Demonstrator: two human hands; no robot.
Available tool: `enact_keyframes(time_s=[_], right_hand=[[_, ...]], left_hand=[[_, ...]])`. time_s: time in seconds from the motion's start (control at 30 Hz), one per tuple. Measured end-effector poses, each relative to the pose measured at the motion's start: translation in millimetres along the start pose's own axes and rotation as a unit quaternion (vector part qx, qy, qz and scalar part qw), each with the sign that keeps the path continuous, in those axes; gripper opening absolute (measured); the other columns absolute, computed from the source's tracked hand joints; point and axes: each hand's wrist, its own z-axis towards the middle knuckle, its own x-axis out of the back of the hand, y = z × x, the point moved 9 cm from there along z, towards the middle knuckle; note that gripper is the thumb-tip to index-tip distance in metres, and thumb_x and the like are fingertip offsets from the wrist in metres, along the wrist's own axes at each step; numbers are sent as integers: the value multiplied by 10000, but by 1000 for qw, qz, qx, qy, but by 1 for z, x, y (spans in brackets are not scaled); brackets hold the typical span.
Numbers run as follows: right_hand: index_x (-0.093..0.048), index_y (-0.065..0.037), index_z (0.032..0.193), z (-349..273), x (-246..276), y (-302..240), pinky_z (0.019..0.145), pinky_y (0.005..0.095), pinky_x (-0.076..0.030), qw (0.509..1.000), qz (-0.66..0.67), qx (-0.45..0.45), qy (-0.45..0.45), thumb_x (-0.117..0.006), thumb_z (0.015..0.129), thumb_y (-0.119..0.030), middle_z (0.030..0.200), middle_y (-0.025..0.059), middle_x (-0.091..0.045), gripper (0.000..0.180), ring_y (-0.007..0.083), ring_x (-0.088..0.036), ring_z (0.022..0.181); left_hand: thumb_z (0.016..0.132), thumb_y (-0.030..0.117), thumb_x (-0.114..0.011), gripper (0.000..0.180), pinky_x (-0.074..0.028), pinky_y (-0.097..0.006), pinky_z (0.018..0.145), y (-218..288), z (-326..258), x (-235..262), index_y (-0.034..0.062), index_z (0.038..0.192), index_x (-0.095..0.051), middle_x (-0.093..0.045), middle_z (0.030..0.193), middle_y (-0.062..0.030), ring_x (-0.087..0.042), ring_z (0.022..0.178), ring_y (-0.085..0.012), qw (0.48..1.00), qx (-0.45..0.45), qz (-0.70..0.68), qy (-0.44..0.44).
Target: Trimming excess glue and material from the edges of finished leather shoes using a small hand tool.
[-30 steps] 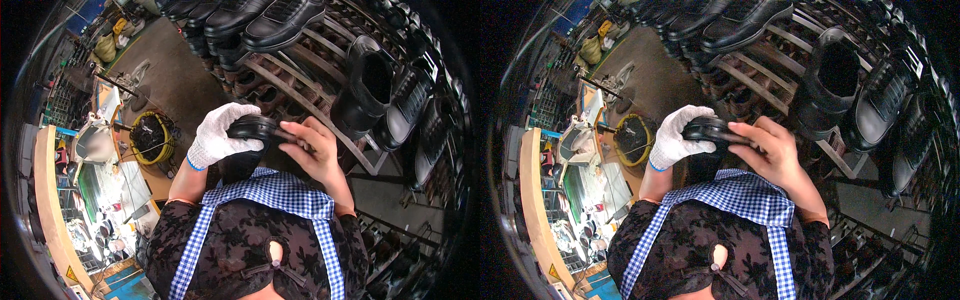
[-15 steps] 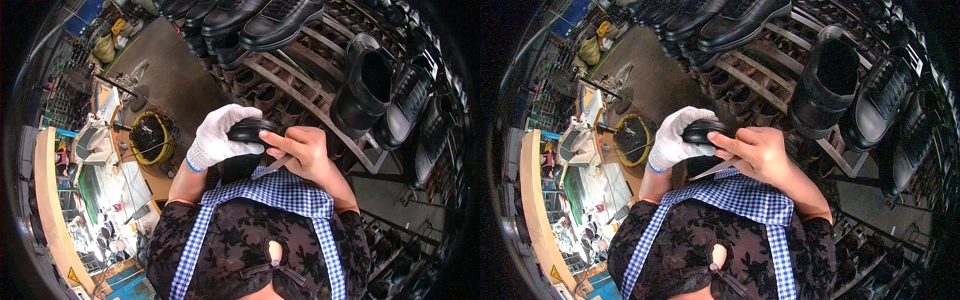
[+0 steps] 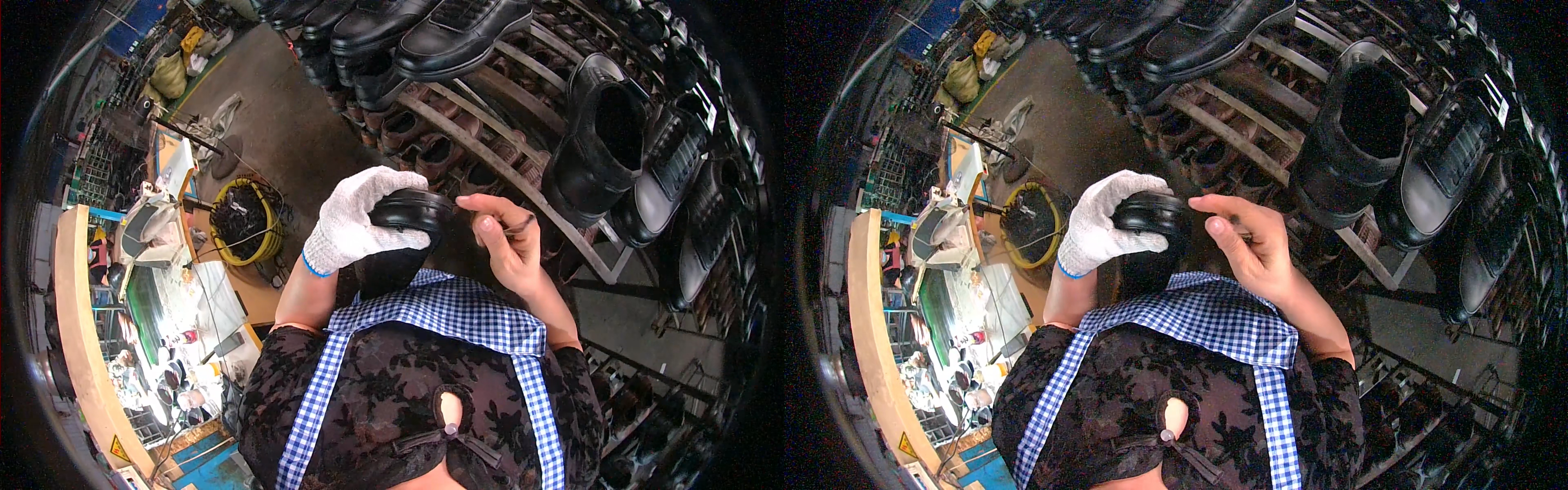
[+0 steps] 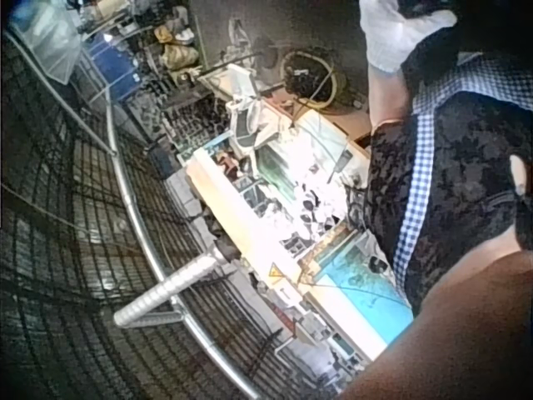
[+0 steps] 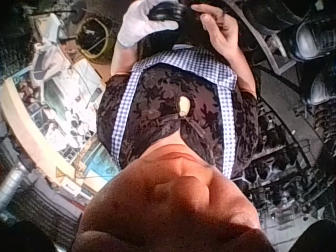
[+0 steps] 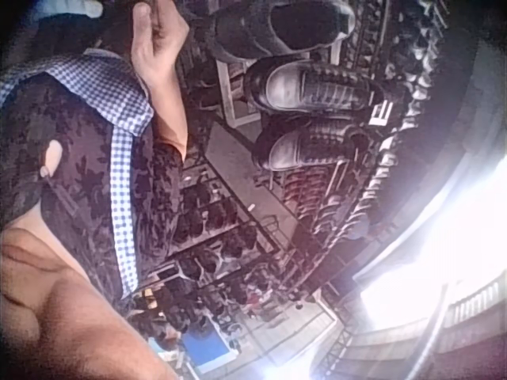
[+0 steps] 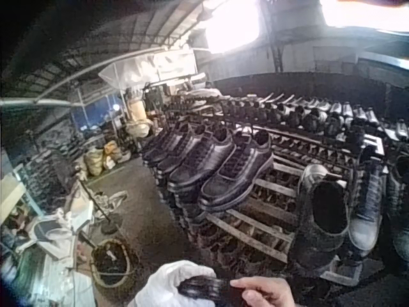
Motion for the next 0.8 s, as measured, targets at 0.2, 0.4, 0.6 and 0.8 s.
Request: enact_keyframes(time_s=[0.2, 0.4, 0.6, 0.8], right_hand=[[-546, 29, 1194, -3, -2, -26, 771, 338, -529, 982, -34, 185, -15, -512, 851, 22, 1021, 175, -653, 345, 297, -664, 887], [-549, -16, 1228, -4, -21, -40, 661, 312, -548, 948, -136, 288, -28, -635, 645, 118, 1064, 184, -647, 604, 290, -677, 828], [-564, -38, 1233, 1, -31, -41, 561, 287, -520, 951, -178, 249, -43, -666, 643, 79, 1046, 166, -652, 610, 244, -653, 688], [-507, 5, 1232, -7, -2, -24, 666, 314, -541, 977, -69, 200, 23, -503, 752, 135, 1052, 205, -648, 497, 304, -678, 853]], left_hand=[[597, 123, -869, 560, -498, -289, 845, 0, 0, 0, 31, 1090, -620, -635, 983, -75, -631, 930, -161, 1000, -20, 4, 2], [539, 56, -876, 613, -492, -306, 890, -4, 0, -1, 32, 1093, -617, -640, 1032, -70, -614, 988, -168, 1000, 4, -29, -1], [544, 76, -877, 603, -490, -301, 877, 2, -1, 0, 30, 1087, -618, -636, 1030, -66, -614, 972, -166, 1000, -13, 27, -3], [570, 90, -874, 587, -482, -298, 884, -2, -2, 1, 17, 1092, -615, -632, 1014, -67, -619, 964, -163, 999, 7, -33, -6]])
